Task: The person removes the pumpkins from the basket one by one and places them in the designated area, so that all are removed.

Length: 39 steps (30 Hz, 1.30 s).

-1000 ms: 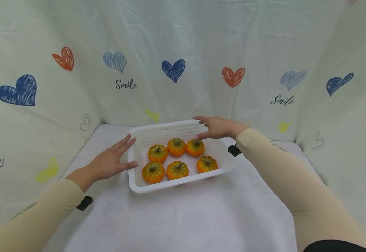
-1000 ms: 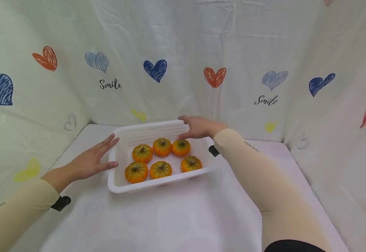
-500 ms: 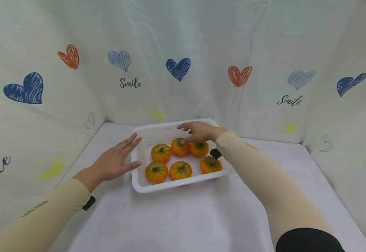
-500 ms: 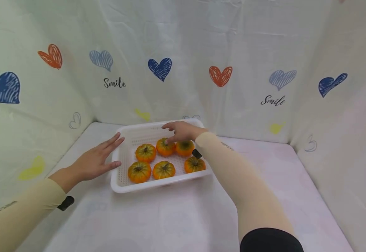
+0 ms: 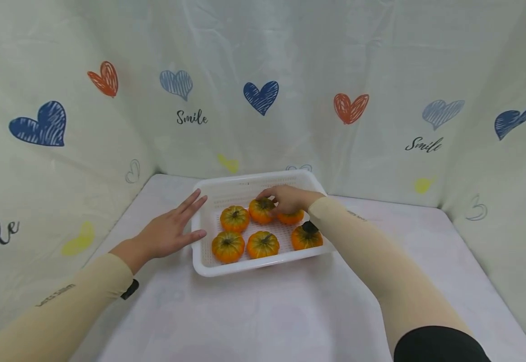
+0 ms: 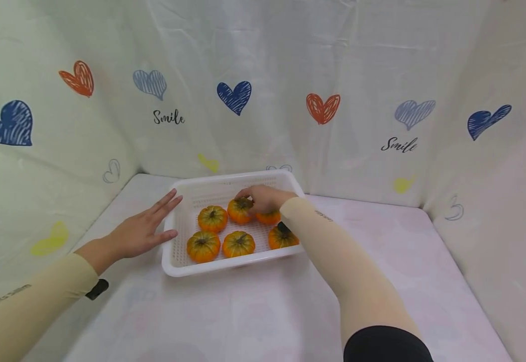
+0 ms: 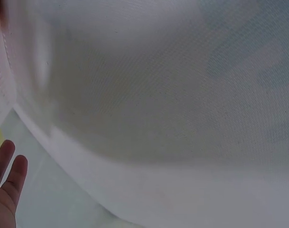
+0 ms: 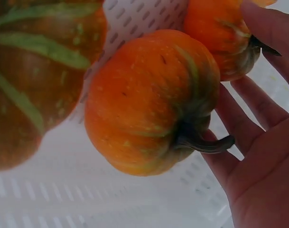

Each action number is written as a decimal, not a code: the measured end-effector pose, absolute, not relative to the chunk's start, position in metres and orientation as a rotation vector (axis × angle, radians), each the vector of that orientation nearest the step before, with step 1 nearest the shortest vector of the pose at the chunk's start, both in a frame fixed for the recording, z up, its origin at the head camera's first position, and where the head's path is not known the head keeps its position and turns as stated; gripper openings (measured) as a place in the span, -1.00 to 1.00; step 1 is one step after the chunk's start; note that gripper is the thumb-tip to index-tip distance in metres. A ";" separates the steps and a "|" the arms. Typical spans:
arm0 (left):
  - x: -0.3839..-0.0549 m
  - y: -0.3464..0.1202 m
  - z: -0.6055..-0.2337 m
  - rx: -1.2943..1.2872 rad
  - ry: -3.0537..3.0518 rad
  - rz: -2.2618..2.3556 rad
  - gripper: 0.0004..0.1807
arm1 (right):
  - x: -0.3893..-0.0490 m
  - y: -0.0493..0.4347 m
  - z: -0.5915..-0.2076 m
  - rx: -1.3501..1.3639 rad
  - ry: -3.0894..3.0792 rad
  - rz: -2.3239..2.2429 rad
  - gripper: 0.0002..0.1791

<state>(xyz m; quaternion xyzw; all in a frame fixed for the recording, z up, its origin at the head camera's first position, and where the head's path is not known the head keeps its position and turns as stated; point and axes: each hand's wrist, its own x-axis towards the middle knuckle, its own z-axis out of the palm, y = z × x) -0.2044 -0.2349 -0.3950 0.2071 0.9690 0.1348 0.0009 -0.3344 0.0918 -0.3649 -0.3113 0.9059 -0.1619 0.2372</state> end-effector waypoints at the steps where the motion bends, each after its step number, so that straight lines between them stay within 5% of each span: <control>1: -0.205 -0.235 -0.395 0.647 3.042 0.424 -0.05 | -0.335 0.092 -0.366 -0.857 2.484 -0.448 -0.41; 39: -0.204 -0.233 -0.395 0.638 3.042 0.415 -0.05 | -0.334 0.091 -0.382 -0.780 2.485 -0.516 -0.30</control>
